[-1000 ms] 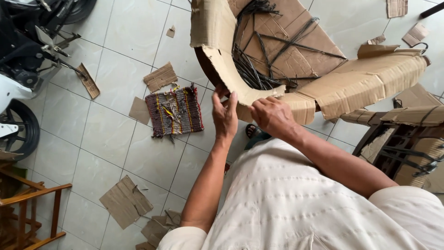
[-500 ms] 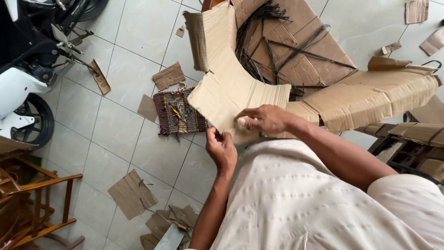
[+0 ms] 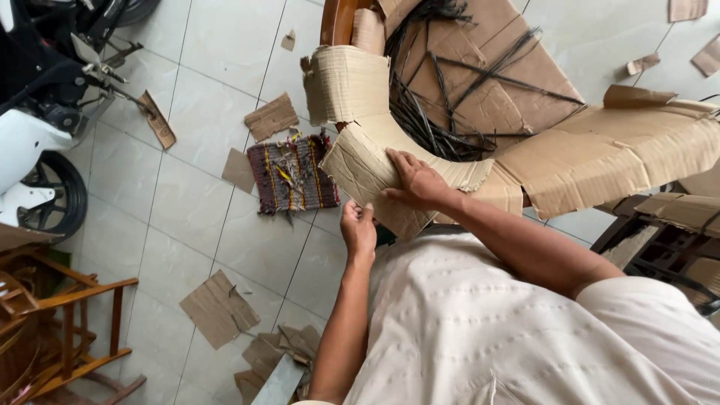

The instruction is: Wrapping a wooden chair frame with protective cardboard and securing it with plastic ties using a small hook tool.

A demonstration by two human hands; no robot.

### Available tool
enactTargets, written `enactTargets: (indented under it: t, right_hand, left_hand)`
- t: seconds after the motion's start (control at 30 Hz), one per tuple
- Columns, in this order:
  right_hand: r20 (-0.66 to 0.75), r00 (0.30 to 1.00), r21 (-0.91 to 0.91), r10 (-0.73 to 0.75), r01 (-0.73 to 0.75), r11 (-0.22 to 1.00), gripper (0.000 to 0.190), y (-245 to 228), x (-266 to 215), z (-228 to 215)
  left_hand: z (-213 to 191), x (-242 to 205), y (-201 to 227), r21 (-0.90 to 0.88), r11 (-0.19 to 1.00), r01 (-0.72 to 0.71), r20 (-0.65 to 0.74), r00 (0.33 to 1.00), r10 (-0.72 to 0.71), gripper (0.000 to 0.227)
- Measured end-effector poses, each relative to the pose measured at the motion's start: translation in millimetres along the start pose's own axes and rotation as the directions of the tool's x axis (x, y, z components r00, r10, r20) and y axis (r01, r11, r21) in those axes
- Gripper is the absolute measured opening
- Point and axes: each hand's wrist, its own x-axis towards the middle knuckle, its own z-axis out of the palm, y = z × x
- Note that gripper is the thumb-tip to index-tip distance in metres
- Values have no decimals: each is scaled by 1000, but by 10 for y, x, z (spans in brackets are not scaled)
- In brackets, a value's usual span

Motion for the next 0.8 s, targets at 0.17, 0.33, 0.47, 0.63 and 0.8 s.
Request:
enactTargets:
  t: [0.17,0.33,0.47,0.63,0.8]
  right_hand:
    - [-69,980,-144,188,-196,970,101,-118,273,263]
    - [-367,921,-320,133,-260,911,63,-355,326,509]
    - [-528,849,-492,3,-309,814,65,-205,448,743]
    - [-737,661,-524,-141,-427,737,54,-198,462,841]
    - [-786,595,-434,-169,-335,836,53,-298,397,779]
  left_hand:
    - [-191,268,-361,277,961,-10,142,989,-31,56]
    - [-898,502,-481,333,937,-107,467,882,-65,42]
    - [-1642,766,-538,475,864,-165,406,913,-49,43]
    - [-2399,930,-645,515,857,-36,291,947,-135,41]
    - [-2567,1018,-805,506,862,6,290,940,-177,42]
